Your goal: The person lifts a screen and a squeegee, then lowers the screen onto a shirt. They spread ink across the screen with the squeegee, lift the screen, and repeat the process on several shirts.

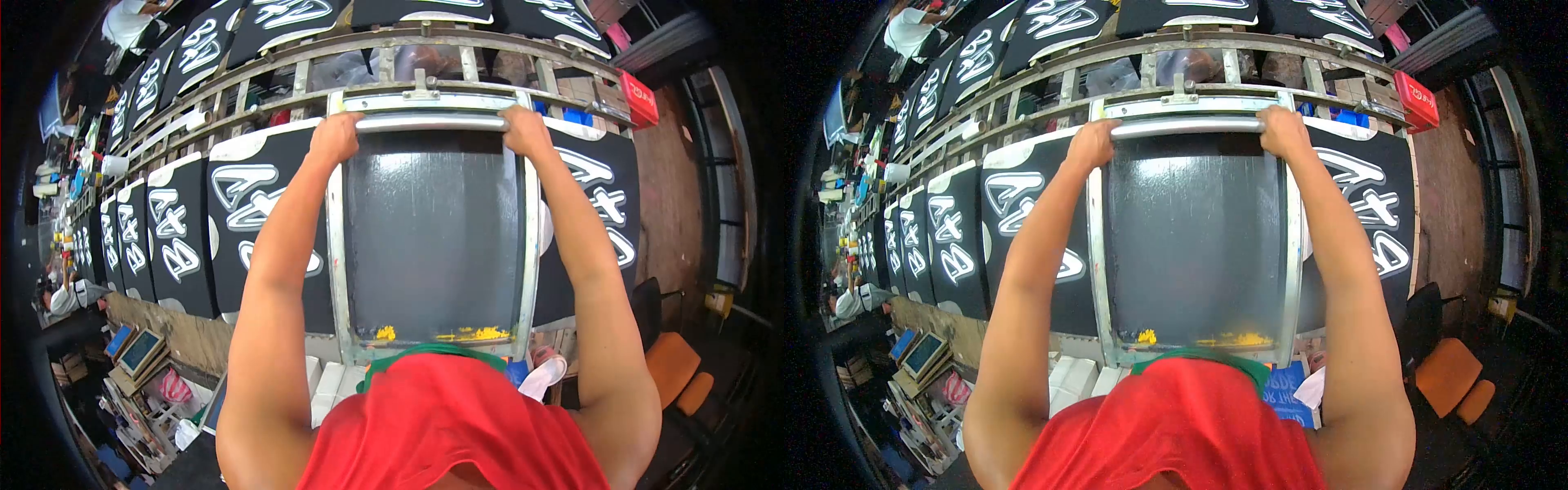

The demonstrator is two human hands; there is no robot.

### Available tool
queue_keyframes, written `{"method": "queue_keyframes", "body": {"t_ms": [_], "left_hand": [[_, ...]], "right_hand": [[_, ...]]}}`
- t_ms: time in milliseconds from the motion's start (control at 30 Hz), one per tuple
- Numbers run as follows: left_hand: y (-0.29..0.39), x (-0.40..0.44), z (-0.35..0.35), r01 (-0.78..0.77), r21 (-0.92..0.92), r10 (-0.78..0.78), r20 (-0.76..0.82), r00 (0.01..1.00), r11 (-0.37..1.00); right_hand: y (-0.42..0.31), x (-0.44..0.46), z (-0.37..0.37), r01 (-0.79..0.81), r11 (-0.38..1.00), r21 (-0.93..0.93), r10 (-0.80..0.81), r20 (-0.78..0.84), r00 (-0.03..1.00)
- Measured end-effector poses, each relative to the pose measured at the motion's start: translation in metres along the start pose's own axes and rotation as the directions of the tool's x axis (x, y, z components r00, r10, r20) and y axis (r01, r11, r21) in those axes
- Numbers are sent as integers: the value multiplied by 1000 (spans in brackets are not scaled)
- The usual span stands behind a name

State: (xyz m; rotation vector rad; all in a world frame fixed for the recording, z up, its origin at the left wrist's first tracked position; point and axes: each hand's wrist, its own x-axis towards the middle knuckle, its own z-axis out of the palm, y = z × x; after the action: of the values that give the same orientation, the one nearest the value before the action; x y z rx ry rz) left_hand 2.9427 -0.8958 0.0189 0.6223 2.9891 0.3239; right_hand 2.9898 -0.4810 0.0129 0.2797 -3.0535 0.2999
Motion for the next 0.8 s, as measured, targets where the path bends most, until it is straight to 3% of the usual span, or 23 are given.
{"method": "queue_keyframes", "body": {"t_ms": [67, 133, 200, 233, 300, 333, 367, 433, 467, 533, 567, 700, 800], "left_hand": [[-9, 20, 13, -21, 30, 23, -83, 996, 999], [9, -21, 13, -6, 64, 7, -24, 1000, 998], [28, -84, 15, 1, 83, -1, -4, 1000, 997], [43, -127, 13, 16, 79, -21, 73, 997, 997], [70, -237, 22, -5, 83, -10, 184, 983, 997], [77, -293, 33, -50, 29, 47, 104, 994, 998], [90, -335, 27, -39, -18, 42, 167, 985, 999], [102, -379, 21, 11, -207, 30, 192, 981, 978], [98, -370, 24, 12, -207, 28, 190, 981, 978], [76, -319, 35, -127, -53, 131, 85, 988, 991], [65, -272, 36, -100, -18, 101, 84, 991, 995], [26, -76, 21, -48, 106, 61, -124, 990, 993], [12, 6, 25, 97, 122, -83, -111, 990, 988]], "right_hand": [[-3, 15, -3, -49, 999, -15, 49, -1, 999], [-11, -13, -3, -95, 995, -22, 96, 36, 995], [-39, -83, -17, -170, 985, -25, 172, 190, 967], [-53, -129, -19, -139, 988, -66, 150, 217, 965], [-86, -235, -24, -232, 973, -16, 220, 378, 899], [-93, -294, -17, -133, 990, 39, 118, 263, 957], [-110, -339, -21, -86, 996, 33, 76, 232, 970], [-132, -379, -37, -186, 971, 147, 119, 375, 919], [-125, -373, -32, -183, 972, 147, 117, 373, 920], [-102, -341, -11, -81, 986, 146, 64, 116, 991], [-93, -289, -13, -179, 976, 121, 150, 214, 965], [-20, -85, 16, -52, 998, 44, 55, -69, 996], [4, -1, 7, -173, 985, -24, 174, 42, 984]]}}
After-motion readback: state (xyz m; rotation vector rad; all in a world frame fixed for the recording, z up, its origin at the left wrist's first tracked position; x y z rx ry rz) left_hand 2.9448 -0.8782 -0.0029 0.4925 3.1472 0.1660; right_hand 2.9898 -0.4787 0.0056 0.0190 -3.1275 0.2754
